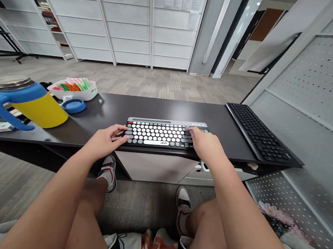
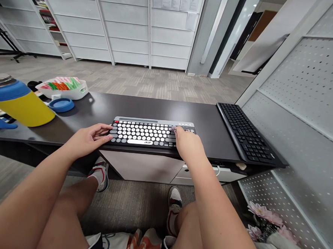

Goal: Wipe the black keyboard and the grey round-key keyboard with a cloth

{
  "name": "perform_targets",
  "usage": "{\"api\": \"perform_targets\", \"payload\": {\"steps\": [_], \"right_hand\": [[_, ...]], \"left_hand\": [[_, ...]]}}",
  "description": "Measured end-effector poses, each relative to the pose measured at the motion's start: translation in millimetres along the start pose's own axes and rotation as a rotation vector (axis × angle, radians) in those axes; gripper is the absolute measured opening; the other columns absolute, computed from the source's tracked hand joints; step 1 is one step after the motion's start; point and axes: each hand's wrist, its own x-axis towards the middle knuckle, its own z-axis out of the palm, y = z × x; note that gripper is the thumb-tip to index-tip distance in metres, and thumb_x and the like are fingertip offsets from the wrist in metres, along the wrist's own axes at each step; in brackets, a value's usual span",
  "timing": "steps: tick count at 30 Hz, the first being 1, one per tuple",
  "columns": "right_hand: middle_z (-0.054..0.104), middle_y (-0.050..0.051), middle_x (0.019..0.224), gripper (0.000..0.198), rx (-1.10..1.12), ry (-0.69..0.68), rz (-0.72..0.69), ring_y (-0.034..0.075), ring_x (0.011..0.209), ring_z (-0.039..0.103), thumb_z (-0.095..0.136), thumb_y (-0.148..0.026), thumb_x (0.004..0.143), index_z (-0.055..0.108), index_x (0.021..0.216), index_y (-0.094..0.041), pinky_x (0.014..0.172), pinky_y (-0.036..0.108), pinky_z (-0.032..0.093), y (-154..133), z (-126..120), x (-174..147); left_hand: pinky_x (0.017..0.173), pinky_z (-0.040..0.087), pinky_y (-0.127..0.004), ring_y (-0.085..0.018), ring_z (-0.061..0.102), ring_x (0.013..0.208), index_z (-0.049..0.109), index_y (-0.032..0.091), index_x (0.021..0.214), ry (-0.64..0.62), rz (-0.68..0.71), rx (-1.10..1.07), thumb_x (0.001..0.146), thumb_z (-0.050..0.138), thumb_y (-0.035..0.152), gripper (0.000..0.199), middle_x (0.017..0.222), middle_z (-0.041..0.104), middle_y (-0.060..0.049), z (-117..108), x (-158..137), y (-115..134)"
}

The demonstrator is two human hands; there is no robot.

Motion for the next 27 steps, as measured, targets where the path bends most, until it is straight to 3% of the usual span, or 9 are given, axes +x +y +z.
{"api": "perform_targets", "payload": {"steps": [3,7,11,15,20,24,27], "right_hand": [[0.078,0.012,0.091,0.041,-0.049,-0.04,0.014,0.027,0.081,0.074,0.026,-0.033,0.114,0.06,0.132,-0.018,0.066,0.032,0.038,-2,-4,-8],[0.079,0.014,0.098,0.042,-0.079,-0.039,-0.003,0.027,0.082,0.073,0.029,-0.031,0.114,0.054,0.143,-0.016,0.066,0.032,0.038,-3,-2,-14],[0.078,0.012,0.093,0.039,-0.052,-0.023,-0.008,0.026,0.08,0.073,0.029,-0.031,0.114,0.058,0.136,-0.019,0.063,0.031,0.033,-2,0,-12],[0.079,0.012,0.096,0.04,-0.046,-0.034,-0.022,0.025,0.08,0.073,0.031,-0.031,0.114,0.055,0.142,-0.018,0.062,0.031,0.031,0,-6,-17],[0.075,0.01,0.08,0.036,-0.078,-0.068,-0.042,0.026,0.071,0.07,0.033,-0.032,0.113,0.061,0.13,-0.018,0.06,0.032,0.031,2,-9,-27],[0.079,0.011,0.093,0.041,-0.037,-0.023,-0.017,0.027,0.08,0.073,0.031,-0.032,0.114,0.054,0.145,-0.02,0.063,0.032,0.033,3,-3,-24],[0.08,0.01,0.102,0.04,-0.01,-0.039,-0.018,0.026,0.085,0.074,0.032,-0.031,0.114,0.055,0.145,-0.023,0.064,0.032,0.033,4,-4,-27]], "left_hand": [[0.119,0.052,-0.045,-0.03,0.067,0.134,0.068,0.031,0.131,0.005,-0.003,0.004,0.086,0.074,0.069,0.058,0.14,0.072,-0.004,0,-1,3],[0.119,0.052,-0.047,-0.032,0.067,0.134,0.069,0.031,0.129,0.003,-0.006,0.009,0.085,0.074,0.071,0.06,0.14,0.073,-0.004,-1,-1,4],[0.12,0.051,-0.046,-0.031,0.065,0.136,0.069,0.032,0.131,-0.01,0.008,0.014,0.083,0.075,0.071,0.062,0.141,0.072,-0.004,-2,1,-2],[0.116,0.055,-0.048,-0.034,0.071,0.128,0.067,0.033,0.134,-0.04,-0.01,-0.001,0.075,0.082,0.072,0.072,0.149,0.067,-0.005,-2,2,-3],[0.111,0.059,-0.05,-0.037,0.072,0.124,0.064,0.038,0.139,-0.053,-0.021,0.141,0.069,0.086,0.073,0.081,0.15,0.066,-0.004,-3,-1,7],[0.109,0.06,-0.052,-0.039,0.073,0.121,0.064,0.039,0.14,-0.058,-0.007,0.217,0.067,0.085,0.075,0.084,0.147,0.068,-0.004,-2,0,12],[0.108,0.06,-0.053,-0.04,0.074,0.119,0.064,0.038,0.139,-0.05,-0.009,0.23,0.066,0.085,0.076,0.084,0.145,0.07,-0.004,-1,2,13]]}}
